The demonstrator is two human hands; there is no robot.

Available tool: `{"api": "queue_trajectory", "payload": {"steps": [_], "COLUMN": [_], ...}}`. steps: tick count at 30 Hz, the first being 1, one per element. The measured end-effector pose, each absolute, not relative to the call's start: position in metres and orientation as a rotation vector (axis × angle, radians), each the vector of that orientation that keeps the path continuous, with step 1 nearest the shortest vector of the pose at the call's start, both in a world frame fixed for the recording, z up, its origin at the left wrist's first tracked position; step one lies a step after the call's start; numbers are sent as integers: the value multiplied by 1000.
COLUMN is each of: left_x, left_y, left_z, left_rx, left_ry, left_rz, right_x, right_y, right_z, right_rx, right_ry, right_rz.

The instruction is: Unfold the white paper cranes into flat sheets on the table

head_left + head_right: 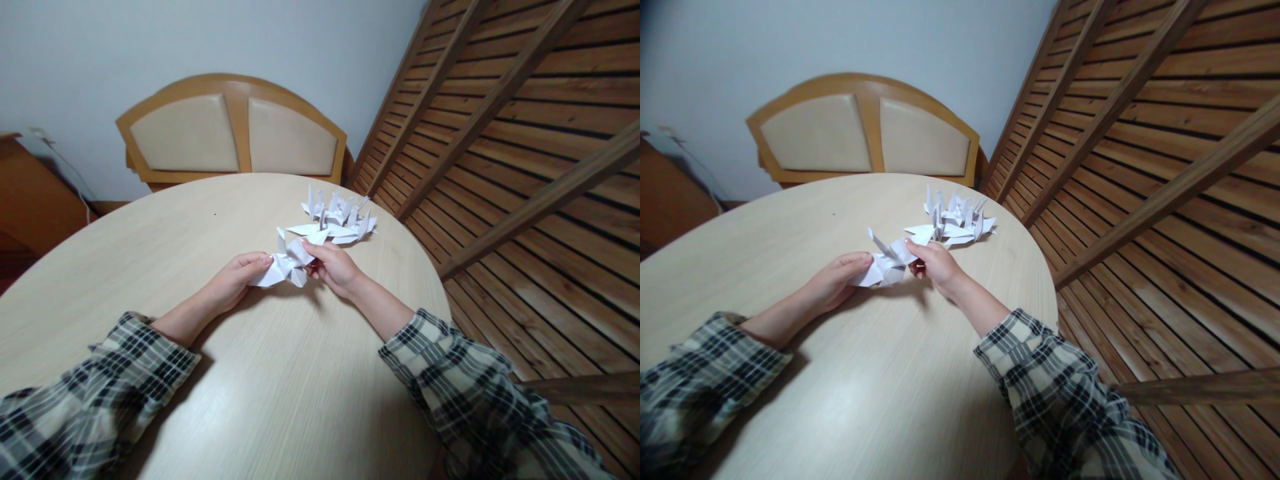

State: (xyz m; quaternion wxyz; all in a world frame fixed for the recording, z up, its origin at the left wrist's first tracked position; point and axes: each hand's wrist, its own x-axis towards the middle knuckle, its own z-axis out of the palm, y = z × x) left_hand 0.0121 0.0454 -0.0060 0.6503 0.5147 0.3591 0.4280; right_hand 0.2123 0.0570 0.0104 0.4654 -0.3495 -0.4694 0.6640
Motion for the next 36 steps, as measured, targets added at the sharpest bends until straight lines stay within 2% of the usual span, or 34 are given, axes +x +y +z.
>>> {"api": "queue_trajectory", "payload": {"steps": [10,18,20,26,31,36], "left_x": [7,-7,-8,-7,-6,-5], "left_y": [53,50,49,47,46,39], "left_z": [0,9,10,12,12,15], "left_rx": [1125,1579,1620,1655,1671,1704], "left_ry": [1063,1411,1491,1543,1530,1494], "left_rz": [1222,1246,1291,1362,1394,1413], "right_x": [213,245,262,316,338,337], "right_y": [62,76,80,86,86,87], "right_z": [5,15,21,34,35,34], "right_rx": [-1023,-1195,-1263,-1524,-1747,-1786], "right_ry": [-1055,-1597,-1592,-1670,-1579,-1444], "right_rz": [1545,1025,944,1056,946,886]}}
